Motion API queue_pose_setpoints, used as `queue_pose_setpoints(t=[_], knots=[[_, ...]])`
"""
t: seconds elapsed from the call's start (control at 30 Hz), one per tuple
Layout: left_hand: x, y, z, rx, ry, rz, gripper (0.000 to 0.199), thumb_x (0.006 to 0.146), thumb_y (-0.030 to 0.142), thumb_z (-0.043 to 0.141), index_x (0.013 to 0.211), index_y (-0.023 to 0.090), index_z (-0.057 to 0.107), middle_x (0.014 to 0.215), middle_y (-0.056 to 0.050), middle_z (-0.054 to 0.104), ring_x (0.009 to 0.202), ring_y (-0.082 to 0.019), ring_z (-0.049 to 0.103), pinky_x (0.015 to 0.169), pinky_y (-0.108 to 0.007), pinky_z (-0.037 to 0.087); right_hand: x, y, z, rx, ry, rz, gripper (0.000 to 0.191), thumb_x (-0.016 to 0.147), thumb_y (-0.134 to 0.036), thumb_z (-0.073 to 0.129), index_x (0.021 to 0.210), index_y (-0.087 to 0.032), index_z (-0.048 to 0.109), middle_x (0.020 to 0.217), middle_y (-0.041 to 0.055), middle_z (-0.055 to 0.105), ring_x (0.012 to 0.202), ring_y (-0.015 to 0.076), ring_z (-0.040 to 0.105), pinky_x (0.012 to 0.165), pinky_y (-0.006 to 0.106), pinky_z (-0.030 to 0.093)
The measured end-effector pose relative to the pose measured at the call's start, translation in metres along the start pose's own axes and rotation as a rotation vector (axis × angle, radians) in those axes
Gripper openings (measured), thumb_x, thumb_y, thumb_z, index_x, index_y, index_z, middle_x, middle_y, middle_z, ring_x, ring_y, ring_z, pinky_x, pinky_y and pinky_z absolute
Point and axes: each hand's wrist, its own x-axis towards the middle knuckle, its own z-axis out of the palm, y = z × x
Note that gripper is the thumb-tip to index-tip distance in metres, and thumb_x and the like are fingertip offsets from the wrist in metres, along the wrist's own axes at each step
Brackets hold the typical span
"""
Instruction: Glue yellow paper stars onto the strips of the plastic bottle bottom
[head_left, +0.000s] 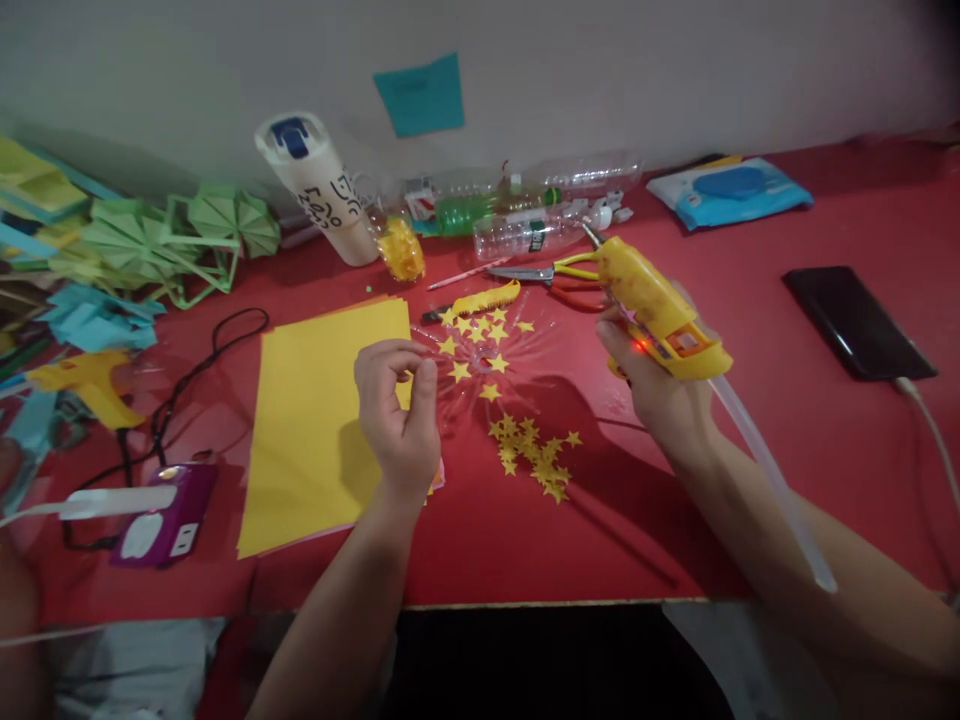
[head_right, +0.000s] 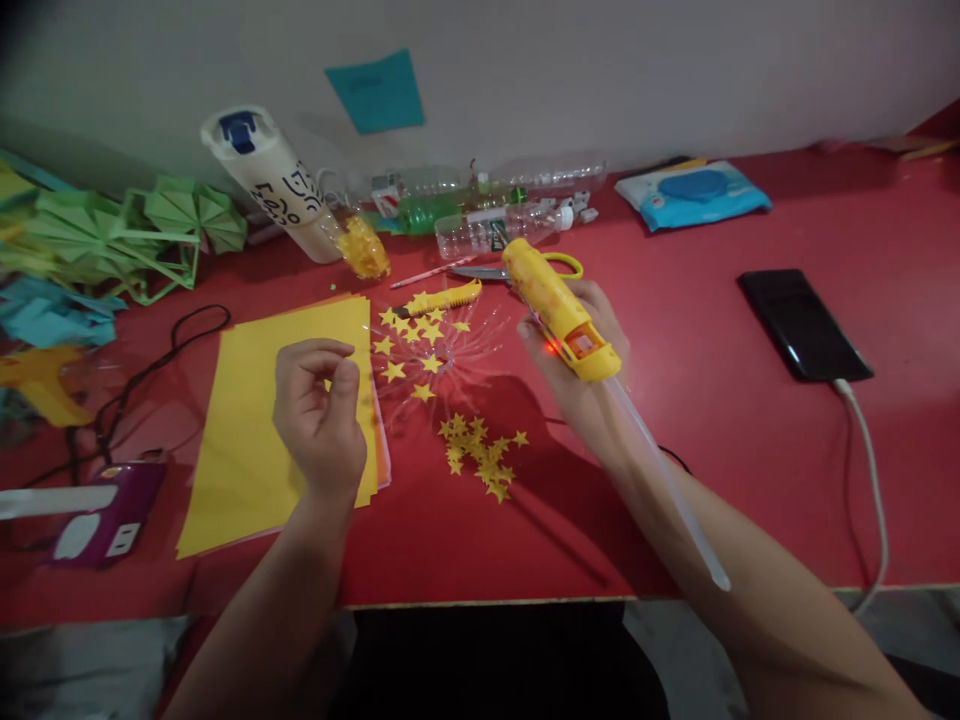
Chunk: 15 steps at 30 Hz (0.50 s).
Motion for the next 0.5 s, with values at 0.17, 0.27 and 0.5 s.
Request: queue_pose_setpoints(t=[0.17,0.27,0.5], knots=[[0.001,-0.001,0.001,-0.077,0.019,-0.049,0.021,0.097,0.023,0.049,0.076,0.02,0.053,0.074,0.0,0.057,0.072,-0.011,0.056,0.069,-0.026,0.047,0.006,-0.001,-0.003,0.056,-0.021,0.215,0.022,0.076,-0.042,0.068,0.087,-0.025,0.06,0.083,0.0005,0.063,0.072,0.0166,0.062,0.064,0.034,0.053],[0.004,-0.001,-0.002,-0.107,0.005,-0.125,0.033,0.098,0.028,0.05,0.065,0.019,0.05,0.06,0.003,0.052,0.057,-0.009,0.05,0.057,-0.022,0.042,0.009,-0.005,-0.003,0.101,-0.071,0.314,0.022,0.076,-0.043,0.067,0.082,-0.023,0.058,0.074,-0.0006,0.062,0.062,0.0137,0.06,0.062,0.031,0.053],[0.009,-0.005,-0.008,-0.21,0.104,-0.177,0.043,0.09,0.028,0.062,0.053,0.019,0.042,0.046,0.006,0.041,0.043,-0.006,0.041,0.047,-0.021,0.035,0.012,0.006,-0.001,0.069,-0.078,0.305,0.021,0.076,-0.041,0.067,0.078,-0.023,0.057,0.064,-0.0031,0.057,0.054,0.0124,0.056,0.055,0.029,0.05]])
